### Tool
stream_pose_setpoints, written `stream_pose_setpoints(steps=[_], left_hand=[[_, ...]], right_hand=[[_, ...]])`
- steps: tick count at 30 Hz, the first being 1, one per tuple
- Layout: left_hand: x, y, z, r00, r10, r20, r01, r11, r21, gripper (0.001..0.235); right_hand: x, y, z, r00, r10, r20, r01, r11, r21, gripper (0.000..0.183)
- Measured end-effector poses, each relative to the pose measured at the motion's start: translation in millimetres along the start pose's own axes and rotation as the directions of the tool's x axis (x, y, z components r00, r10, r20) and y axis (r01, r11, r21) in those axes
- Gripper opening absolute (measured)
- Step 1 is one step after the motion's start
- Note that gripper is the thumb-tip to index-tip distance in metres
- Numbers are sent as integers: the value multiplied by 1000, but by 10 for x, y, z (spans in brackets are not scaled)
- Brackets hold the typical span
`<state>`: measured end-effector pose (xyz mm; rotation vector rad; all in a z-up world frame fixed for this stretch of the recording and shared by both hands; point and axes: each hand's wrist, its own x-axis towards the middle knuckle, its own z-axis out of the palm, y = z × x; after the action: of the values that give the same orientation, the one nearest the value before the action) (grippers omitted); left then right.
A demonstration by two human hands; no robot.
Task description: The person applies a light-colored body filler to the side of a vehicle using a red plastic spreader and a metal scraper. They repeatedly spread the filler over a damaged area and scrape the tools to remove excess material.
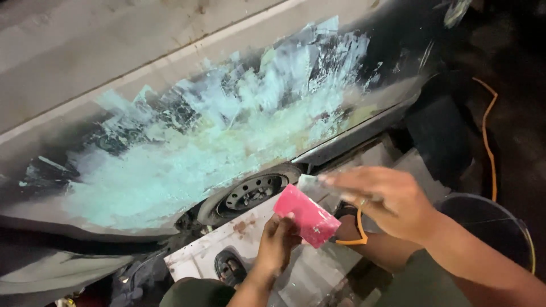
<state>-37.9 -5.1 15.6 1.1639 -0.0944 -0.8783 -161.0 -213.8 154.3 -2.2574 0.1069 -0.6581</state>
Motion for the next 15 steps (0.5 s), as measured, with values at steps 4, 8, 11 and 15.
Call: stream_pose_setpoints(steps=[4, 8, 11, 15], left_hand=[[-160, 211, 164, 997, 71, 23, -63, 966, -251, 34], [-340, 543, 295, 972, 81, -220, -115, 982, -150, 23], [-277, 268, 281, 975, 60, -216, -108, 970, -218, 12], [-276, 250, 282, 974, 114, -195, -150, 972, -179, 18]], right_hand=[[-3, 57, 106, 814, -552, 181, 566, 824, -35, 37], [-221, 349, 176, 752, -615, 237, 657, 727, -198, 37], [-297, 268, 73, 727, -649, 223, 687, 684, -246, 32], [-434, 576, 94, 720, -661, 213, 692, 660, -292, 34]])
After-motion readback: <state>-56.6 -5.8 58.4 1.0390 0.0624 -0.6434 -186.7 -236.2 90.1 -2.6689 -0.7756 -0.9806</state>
